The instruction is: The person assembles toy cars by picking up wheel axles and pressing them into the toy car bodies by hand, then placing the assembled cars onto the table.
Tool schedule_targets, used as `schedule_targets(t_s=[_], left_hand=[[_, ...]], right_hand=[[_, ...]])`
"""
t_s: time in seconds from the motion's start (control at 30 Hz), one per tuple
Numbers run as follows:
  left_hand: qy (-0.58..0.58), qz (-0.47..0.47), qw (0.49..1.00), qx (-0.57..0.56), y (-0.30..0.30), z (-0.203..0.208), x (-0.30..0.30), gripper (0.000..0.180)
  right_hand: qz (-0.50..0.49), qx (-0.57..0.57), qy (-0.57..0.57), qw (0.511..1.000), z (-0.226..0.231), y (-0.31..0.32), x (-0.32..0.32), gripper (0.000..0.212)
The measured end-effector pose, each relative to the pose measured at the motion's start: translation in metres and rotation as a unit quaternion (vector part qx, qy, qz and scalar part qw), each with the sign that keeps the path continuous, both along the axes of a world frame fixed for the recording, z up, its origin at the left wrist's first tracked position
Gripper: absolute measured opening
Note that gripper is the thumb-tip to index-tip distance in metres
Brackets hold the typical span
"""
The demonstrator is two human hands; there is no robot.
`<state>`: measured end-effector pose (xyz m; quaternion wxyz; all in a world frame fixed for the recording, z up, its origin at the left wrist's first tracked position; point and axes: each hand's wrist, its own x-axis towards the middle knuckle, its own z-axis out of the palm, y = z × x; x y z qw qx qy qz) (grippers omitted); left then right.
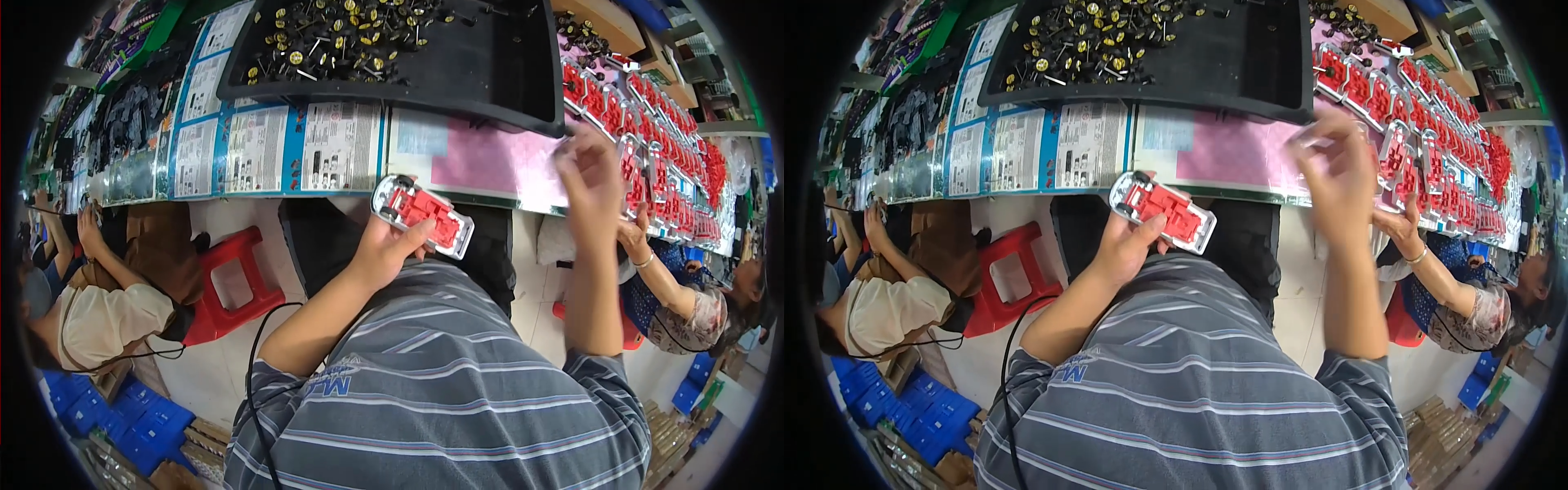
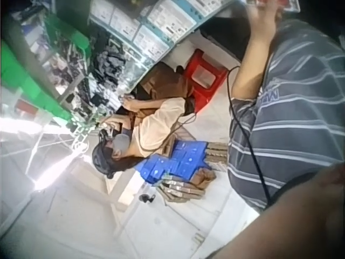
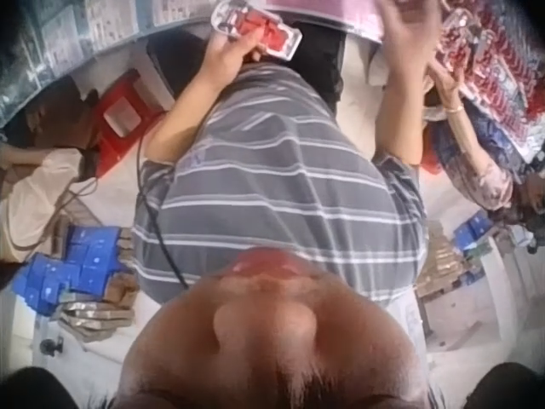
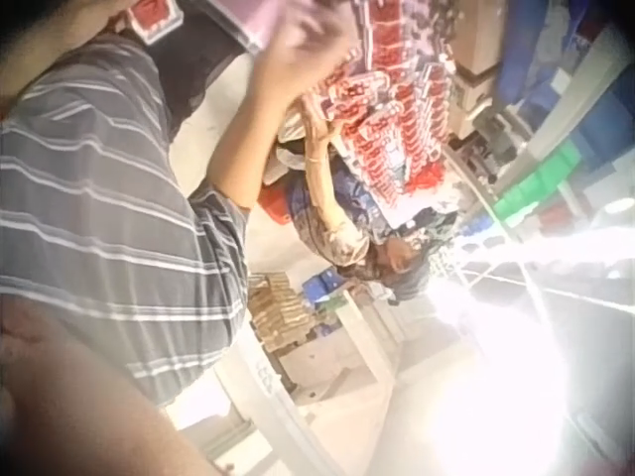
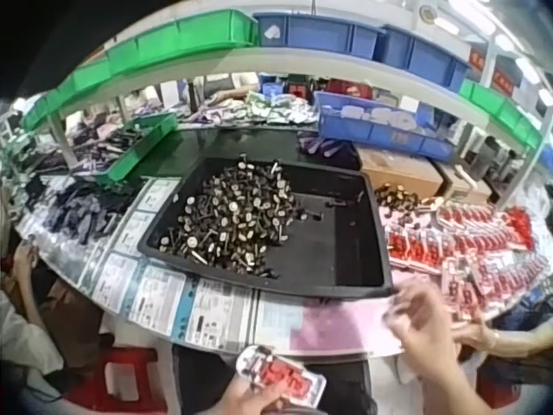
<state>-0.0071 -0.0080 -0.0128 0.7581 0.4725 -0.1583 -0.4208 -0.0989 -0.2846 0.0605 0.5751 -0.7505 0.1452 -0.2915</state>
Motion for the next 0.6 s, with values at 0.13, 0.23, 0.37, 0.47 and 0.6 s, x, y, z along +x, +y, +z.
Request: schedule_targets(t_s=[0.13, 0.23, 0.37, 0.47, 0.6], left_hand=[[-0.003, -0.003, 1.0, 0.015, -0.007, 0.0, 0.004, 0.07], [-0.008, 0.013, 1.0, 0.005, -0.006, 0.005, -0.001, 0.069], [-0.006, 0.042, 0.999, -0.019, -0.004, 0.008, -0.007, 0.071], [-0.034, 0.049, 0.998, -0.009, -0.002, 0.006, -0.009, 0.071], [-0.013, 0.067, 0.998, -0.007, 0.008, 0.004, 0.001, 0.075]], right_hand=[[0.105, -0.055, 0.088, 0.989, -0.013, 0.086, -0.022, 0.049], [0.123, -0.169, 0.114, 0.971, -0.009, 0.102, -0.015, 0.049], [0.144, -0.15, 0.167, 0.964, -0.003, 0.104, -0.014, 0.05], [0.15, -0.174, 0.151, 0.961, -0.007, 0.109, -0.015, 0.055], [0.163, -0.16, 0.13, 0.965, 0.005, 0.099, -0.012, 0.061]])
